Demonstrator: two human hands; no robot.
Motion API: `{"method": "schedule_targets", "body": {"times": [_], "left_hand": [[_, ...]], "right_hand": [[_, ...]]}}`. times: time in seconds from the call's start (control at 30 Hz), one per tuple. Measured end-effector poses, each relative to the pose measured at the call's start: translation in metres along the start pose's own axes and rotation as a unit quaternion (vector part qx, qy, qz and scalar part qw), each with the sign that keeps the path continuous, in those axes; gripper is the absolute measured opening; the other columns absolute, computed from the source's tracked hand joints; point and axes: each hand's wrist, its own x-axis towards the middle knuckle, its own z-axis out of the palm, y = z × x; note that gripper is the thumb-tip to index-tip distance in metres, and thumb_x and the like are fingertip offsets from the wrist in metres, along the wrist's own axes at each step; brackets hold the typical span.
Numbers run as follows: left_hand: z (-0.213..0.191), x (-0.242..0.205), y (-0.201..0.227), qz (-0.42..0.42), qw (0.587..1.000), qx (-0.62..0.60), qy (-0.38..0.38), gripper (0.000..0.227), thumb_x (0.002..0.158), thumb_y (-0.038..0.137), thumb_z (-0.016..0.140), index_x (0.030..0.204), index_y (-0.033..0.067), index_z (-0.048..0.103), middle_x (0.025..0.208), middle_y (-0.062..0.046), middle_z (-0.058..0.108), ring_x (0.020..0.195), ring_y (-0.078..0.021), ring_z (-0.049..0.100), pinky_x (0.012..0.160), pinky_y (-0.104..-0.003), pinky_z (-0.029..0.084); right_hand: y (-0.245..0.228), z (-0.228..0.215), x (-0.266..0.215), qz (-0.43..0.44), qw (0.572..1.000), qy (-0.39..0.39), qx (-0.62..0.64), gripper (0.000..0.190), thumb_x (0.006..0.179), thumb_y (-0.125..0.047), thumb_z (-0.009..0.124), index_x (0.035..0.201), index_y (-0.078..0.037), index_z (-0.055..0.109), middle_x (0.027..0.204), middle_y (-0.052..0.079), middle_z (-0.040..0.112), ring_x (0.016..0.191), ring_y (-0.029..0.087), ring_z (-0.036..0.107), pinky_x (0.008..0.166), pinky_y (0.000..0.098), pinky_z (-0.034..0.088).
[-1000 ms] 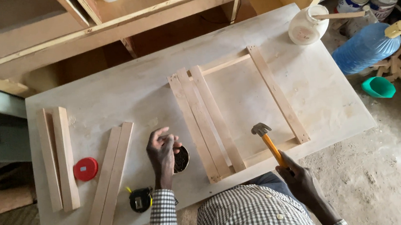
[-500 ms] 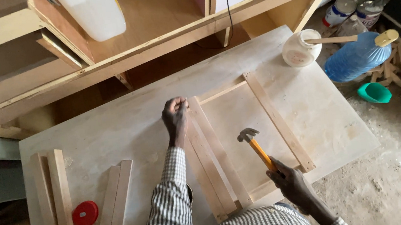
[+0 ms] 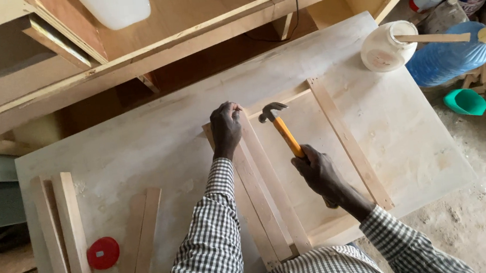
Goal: The person assembles a wooden frame by placing slats onto a base, applying glue to the slats, and securing them with nails using a hammer. The person repeatedly positions the wood, applies adhesive, and hammers nails to fasten the pieces together.
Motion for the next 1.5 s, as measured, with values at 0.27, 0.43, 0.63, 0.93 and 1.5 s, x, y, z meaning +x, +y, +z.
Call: {"method": "schedule_targets", "body": {"times": [0.27, 0.43, 0.63, 0.93, 1.5], "left_hand": [[0.008, -0.003, -0.008, 0.003, 1.000, 0.030, -0.006, 0.008, 0.074, 0.010, 0.059, 0.079, 0.0161, 0.058, 0.077, -0.001, 0.062, 0.079, -0.0229, 0.061, 0.079, -0.033, 0.043], [0.015, -0.003, -0.017, 0.030, 0.995, 0.094, 0.001, 0.007, 0.074, 0.010, 0.059, 0.080, 0.0130, 0.058, 0.076, -0.003, 0.060, 0.078, -0.0222, 0.061, 0.077, -0.033, 0.043], [0.013, -0.002, -0.014, 0.028, 0.998, 0.058, -0.011, 0.003, 0.075, 0.012, 0.058, 0.077, 0.0129, 0.057, 0.074, -0.004, 0.059, 0.076, -0.0247, 0.060, 0.076, -0.034, 0.042], [0.012, -0.002, -0.014, 0.040, 0.995, 0.086, 0.000, 0.005, 0.072, 0.011, 0.060, 0.076, 0.0119, 0.057, 0.072, -0.005, 0.058, 0.075, -0.0253, 0.060, 0.074, -0.035, 0.043], [-0.062, 0.039, 0.009, -0.162, 0.926, -0.038, -0.338, 0.026, 0.072, 0.026, 0.040, 0.071, 0.0184, 0.066, 0.106, -0.003, 0.060, 0.108, -0.0299, 0.049, 0.097, -0.039, 0.035]], "right_hand": [[-0.072, -0.004, 0.004, -0.176, 0.983, 0.049, 0.030, 0.045, 0.081, -0.022, 0.052, 0.125, -0.015, 0.043, 0.055, 0.015, 0.056, 0.055, 0.036, 0.058, 0.052, 0.0417, 0.044], [-0.088, -0.008, 0.011, -0.117, 0.988, -0.035, -0.097, 0.051, 0.081, -0.023, 0.050, 0.130, -0.027, 0.038, 0.069, 0.020, 0.062, 0.071, 0.042, 0.060, 0.062, 0.0519, 0.043], [-0.073, 0.003, 0.007, -0.250, 0.964, 0.092, -0.023, 0.054, 0.080, -0.020, 0.056, 0.131, -0.021, 0.040, 0.064, 0.018, 0.061, 0.060, 0.039, 0.060, 0.048, 0.0431, 0.043], [-0.059, 0.011, 0.012, -0.215, 0.974, 0.072, -0.023, 0.050, 0.082, -0.019, 0.050, 0.130, -0.021, 0.039, 0.061, 0.023, 0.059, 0.059, 0.045, 0.057, 0.047, 0.0508, 0.036], [0.006, -0.001, -0.023, 0.029, 0.999, 0.002, -0.020, 0.050, 0.077, -0.031, 0.053, 0.126, -0.035, 0.043, 0.050, 0.009, 0.058, 0.055, 0.028, 0.060, 0.057, 0.0414, 0.043]]}}
